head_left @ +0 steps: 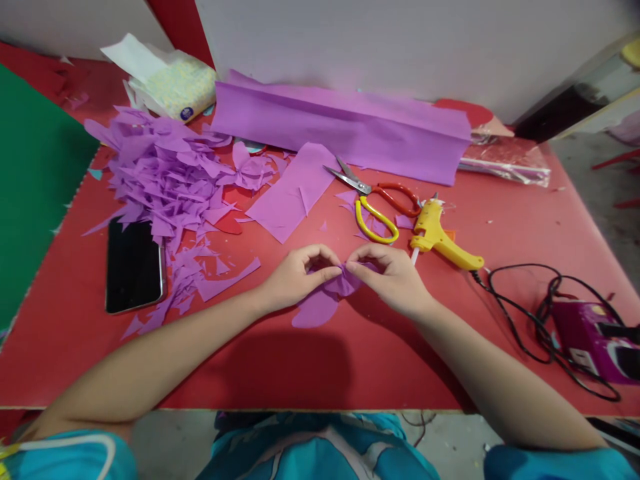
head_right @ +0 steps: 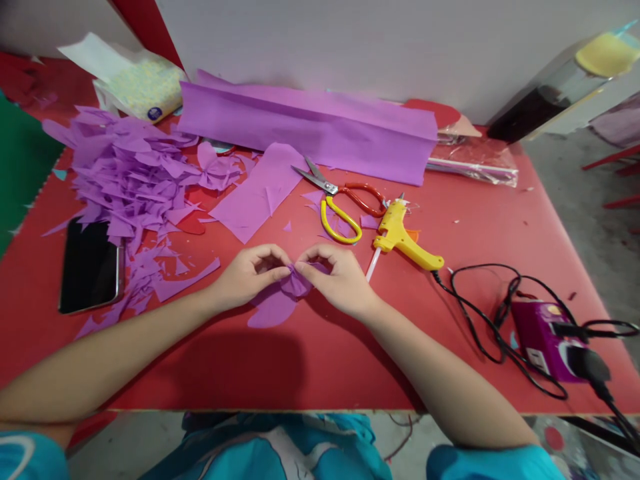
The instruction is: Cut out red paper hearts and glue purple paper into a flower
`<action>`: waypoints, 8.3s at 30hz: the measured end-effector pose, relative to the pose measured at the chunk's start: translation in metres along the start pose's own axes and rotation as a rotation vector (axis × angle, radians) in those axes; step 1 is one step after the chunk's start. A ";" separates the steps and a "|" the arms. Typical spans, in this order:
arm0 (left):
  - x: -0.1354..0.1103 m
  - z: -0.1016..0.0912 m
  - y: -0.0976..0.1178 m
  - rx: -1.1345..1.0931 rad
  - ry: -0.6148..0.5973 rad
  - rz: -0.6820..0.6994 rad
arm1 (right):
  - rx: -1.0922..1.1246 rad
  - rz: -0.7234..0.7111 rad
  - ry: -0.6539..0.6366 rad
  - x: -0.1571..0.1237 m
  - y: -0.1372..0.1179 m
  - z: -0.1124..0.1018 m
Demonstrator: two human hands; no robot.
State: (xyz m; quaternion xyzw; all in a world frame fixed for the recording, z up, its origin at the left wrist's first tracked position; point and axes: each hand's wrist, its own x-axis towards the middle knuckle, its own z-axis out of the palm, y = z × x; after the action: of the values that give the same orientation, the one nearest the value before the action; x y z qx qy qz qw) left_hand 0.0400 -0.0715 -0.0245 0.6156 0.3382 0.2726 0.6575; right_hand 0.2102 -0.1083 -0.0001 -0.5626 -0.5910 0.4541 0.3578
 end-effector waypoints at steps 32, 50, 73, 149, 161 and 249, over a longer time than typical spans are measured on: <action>-0.001 0.000 -0.003 -0.088 0.074 0.085 | 0.342 0.120 -0.047 0.001 0.006 0.006; -0.001 0.002 -0.002 -0.100 0.061 0.123 | 0.175 0.058 0.009 0.001 0.005 0.007; -0.002 0.003 -0.001 -0.087 0.119 0.026 | 0.358 0.112 0.033 0.001 0.008 0.010; -0.001 -0.001 -0.008 0.953 0.185 0.223 | -0.867 -0.430 -0.004 0.003 0.024 -0.004; 0.002 0.005 -0.007 0.987 0.163 0.149 | -0.849 -0.443 -0.051 0.007 0.028 -0.003; -0.003 0.010 -0.006 1.061 0.230 0.183 | -0.713 -0.268 -0.028 0.012 0.028 0.006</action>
State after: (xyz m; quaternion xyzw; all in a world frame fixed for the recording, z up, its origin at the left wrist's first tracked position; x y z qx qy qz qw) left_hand 0.0453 -0.0803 -0.0297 0.8559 0.4437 0.1863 0.1894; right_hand 0.2123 -0.0984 -0.0294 -0.5632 -0.7850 0.1769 0.1876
